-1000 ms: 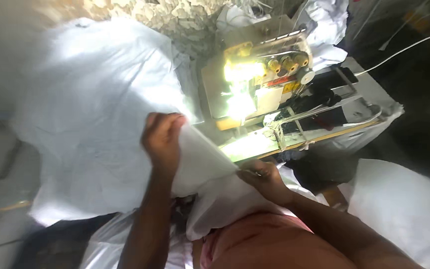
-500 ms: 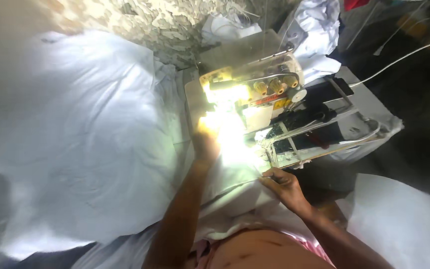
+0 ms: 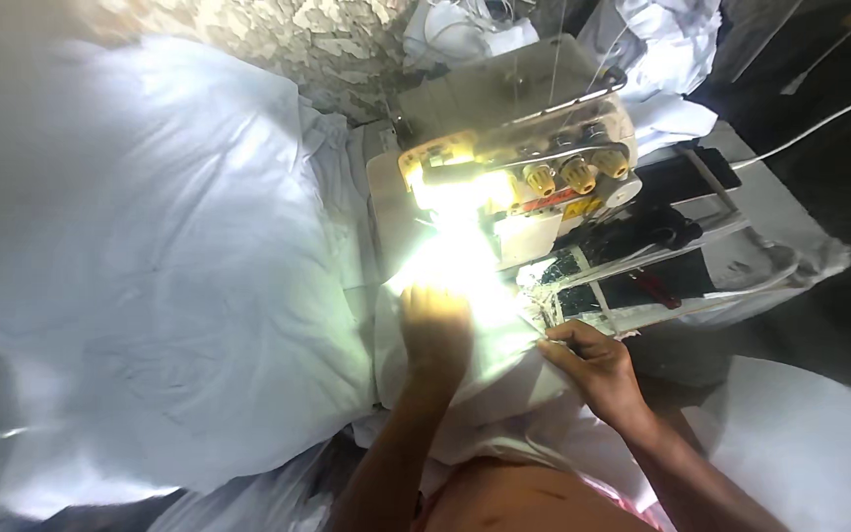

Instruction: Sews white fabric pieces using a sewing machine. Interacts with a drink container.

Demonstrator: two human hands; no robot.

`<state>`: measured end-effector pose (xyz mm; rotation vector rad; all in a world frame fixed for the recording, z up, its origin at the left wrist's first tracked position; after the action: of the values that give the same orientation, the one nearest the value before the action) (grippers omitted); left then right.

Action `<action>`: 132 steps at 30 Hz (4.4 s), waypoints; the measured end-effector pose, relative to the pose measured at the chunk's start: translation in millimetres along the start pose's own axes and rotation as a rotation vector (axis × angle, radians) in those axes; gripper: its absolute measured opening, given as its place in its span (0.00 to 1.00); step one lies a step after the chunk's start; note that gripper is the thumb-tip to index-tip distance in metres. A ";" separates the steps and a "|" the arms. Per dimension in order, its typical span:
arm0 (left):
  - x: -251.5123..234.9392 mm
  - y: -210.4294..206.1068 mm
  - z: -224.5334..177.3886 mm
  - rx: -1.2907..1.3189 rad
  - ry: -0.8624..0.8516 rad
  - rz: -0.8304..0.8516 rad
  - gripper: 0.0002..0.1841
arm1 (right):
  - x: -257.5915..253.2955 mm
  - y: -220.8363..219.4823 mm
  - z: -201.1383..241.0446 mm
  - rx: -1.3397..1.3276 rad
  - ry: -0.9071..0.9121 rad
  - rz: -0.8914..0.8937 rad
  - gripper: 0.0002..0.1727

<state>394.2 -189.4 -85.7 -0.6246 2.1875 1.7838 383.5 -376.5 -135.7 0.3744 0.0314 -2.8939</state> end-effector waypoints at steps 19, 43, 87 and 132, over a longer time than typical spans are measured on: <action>1.4 2.9 -8.8 -0.008 0.052 0.027 0.12 | 10.6 -5.4 14.3 0.061 0.042 -0.090 0.06; -111.9 -45.2 86.1 0.249 0.074 0.426 0.24 | -48.7 -58.3 9.0 0.153 0.202 -0.071 0.05; 194.6 -54.5 60.6 0.619 0.971 1.298 0.24 | -12.5 -17.6 -22.3 -0.052 -0.356 0.320 0.14; 86.5 69.4 132.2 0.322 0.292 0.100 0.17 | 39.6 -112.2 -13.5 -0.409 -0.434 -0.169 0.21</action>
<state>275.5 -64.4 -93.5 -0.7475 2.6682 1.4050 324.6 -275.1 -159.6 -0.3424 0.5942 -2.9589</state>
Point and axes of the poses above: each hand's wrist, its own x-axis away from the middle knuckle, its own y-axis out of the back of the hand, z = x × y, the point moved 6 cm from there along -x, towards the middle knuckle, and after that the axes turned 10 degrees about y, right-handed, at the moved point
